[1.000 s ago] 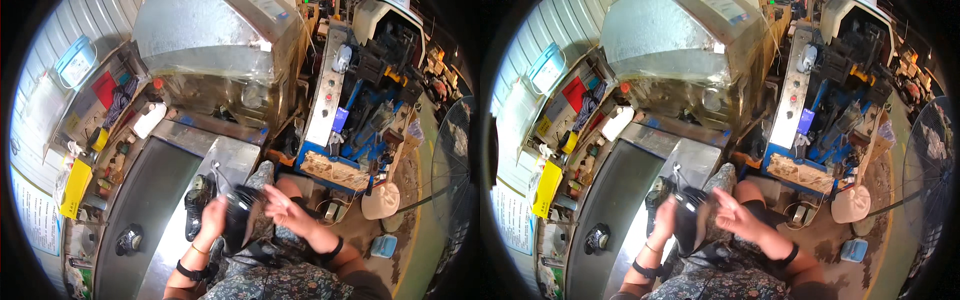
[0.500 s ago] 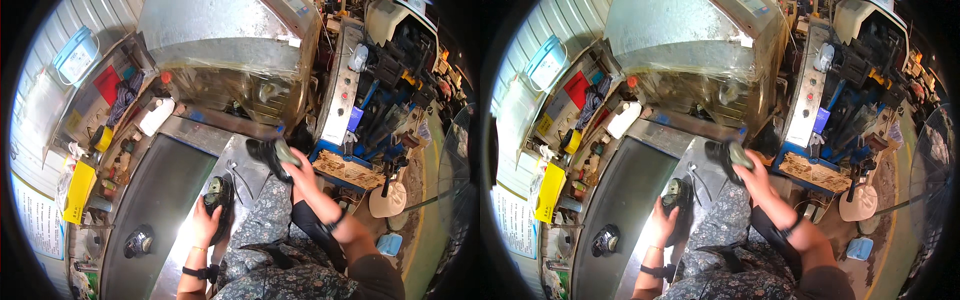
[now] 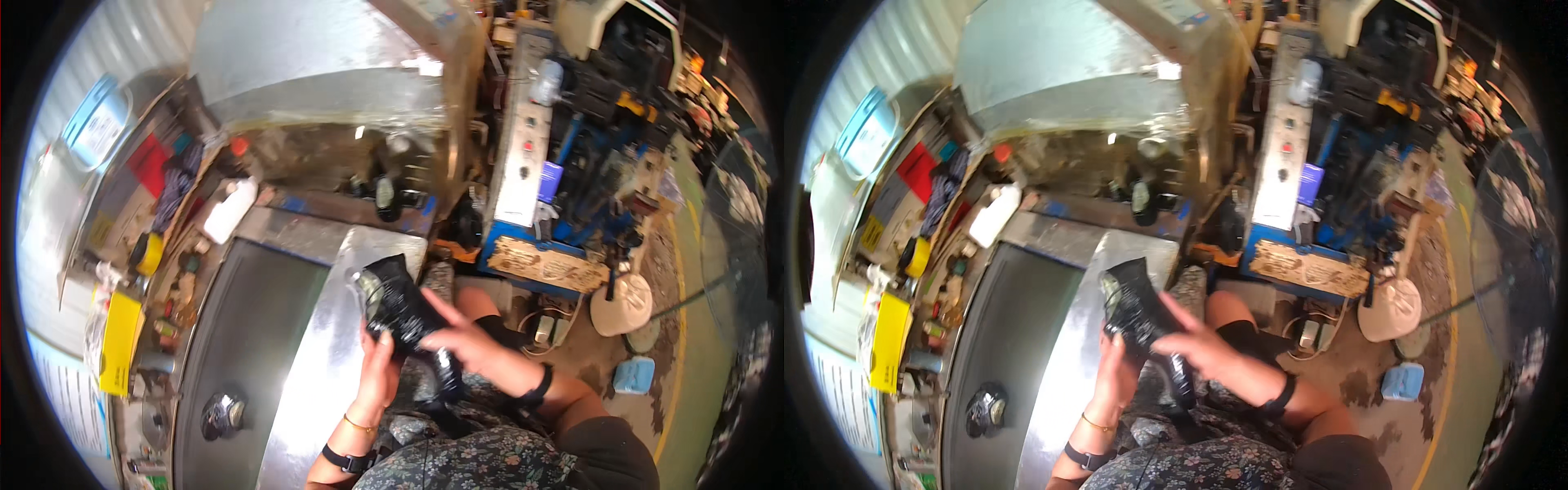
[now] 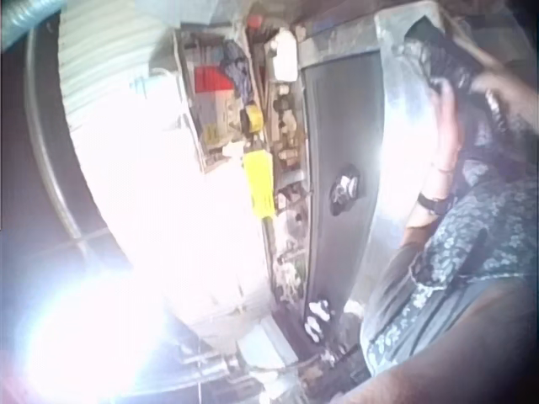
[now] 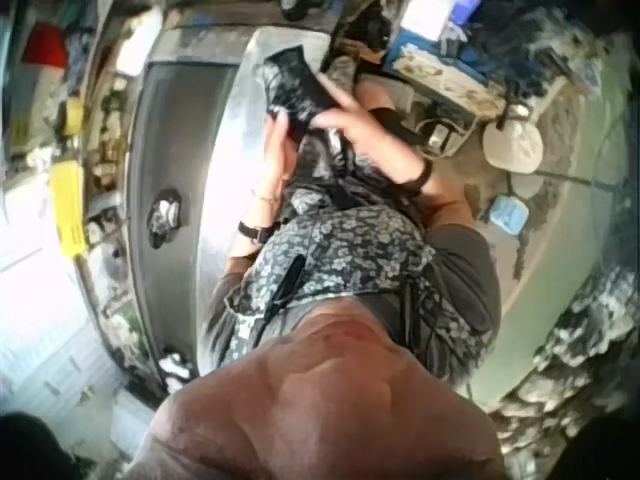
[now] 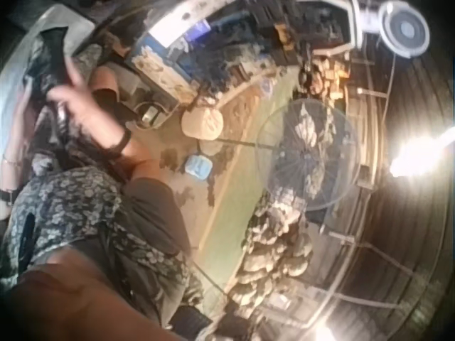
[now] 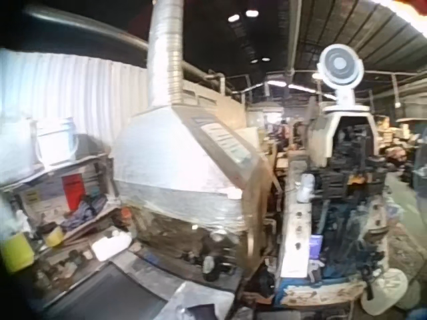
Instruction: Assembling shoe components by positioning the shoe upper and sole onto a lasting machine and using pliers for adjustments.
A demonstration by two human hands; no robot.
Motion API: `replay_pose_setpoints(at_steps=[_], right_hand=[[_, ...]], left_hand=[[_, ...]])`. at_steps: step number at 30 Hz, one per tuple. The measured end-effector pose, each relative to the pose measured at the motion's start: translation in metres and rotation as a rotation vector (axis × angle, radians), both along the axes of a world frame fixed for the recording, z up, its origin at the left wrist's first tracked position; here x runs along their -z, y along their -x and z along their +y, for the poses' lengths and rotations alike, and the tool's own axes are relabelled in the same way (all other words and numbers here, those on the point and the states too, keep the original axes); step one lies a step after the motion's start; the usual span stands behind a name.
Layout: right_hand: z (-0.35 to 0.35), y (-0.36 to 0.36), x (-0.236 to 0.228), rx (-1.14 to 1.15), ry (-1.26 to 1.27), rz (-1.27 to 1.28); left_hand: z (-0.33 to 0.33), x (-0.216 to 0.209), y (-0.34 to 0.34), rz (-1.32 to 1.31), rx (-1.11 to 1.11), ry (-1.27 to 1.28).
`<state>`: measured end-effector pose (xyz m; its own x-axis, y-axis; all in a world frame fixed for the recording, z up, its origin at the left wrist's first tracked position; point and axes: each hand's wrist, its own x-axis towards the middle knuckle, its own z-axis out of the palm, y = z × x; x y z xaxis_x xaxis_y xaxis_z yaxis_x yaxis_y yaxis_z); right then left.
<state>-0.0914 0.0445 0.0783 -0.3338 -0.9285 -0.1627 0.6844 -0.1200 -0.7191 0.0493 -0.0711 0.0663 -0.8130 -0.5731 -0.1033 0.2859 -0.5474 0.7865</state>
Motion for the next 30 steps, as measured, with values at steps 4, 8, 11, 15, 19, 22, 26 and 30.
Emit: replay_pose_setpoints(at_steps=[4, 8, 11, 15, 19, 22, 26, 30], right_hand=[[0.101, 0.093, -0.049, 0.377, -0.101, 0.718], [0.174, 0.208, -0.101, 0.799, -0.229, 1.028], [0.214, 0.297, -0.132, 1.116, -0.83, 1.553], [0.252, 0.371, -0.147, 1.025, -1.065, 1.483], [0.251, 0.394, -0.158, 0.817, -1.236, 1.359], [0.233, 0.387, -0.16, 0.636, -1.386, 1.46], [0.218, 0.364, -0.136, 0.577, -1.628, 1.578], [0.224, 0.352, -0.111, 0.874, -1.54, 1.908]], left_hand=[[0.021, -0.017, -0.001, -0.205, 0.264, 1.062], [0.022, -0.007, -0.029, -0.479, 0.527, 1.073], [0.022, 0.008, -0.046, -0.569, 0.495, 1.14], [0.023, 0.016, -0.052, -0.711, 0.516, 1.148], [0.029, 0.013, -0.04, -0.595, 0.402, 1.216], [0.039, 0.01, -0.03, -0.607, 0.384, 1.173], [0.051, 0.008, -0.024, -0.614, 0.421, 1.201], [0.059, 0.006, -0.025, -0.442, 0.235, 1.474]])
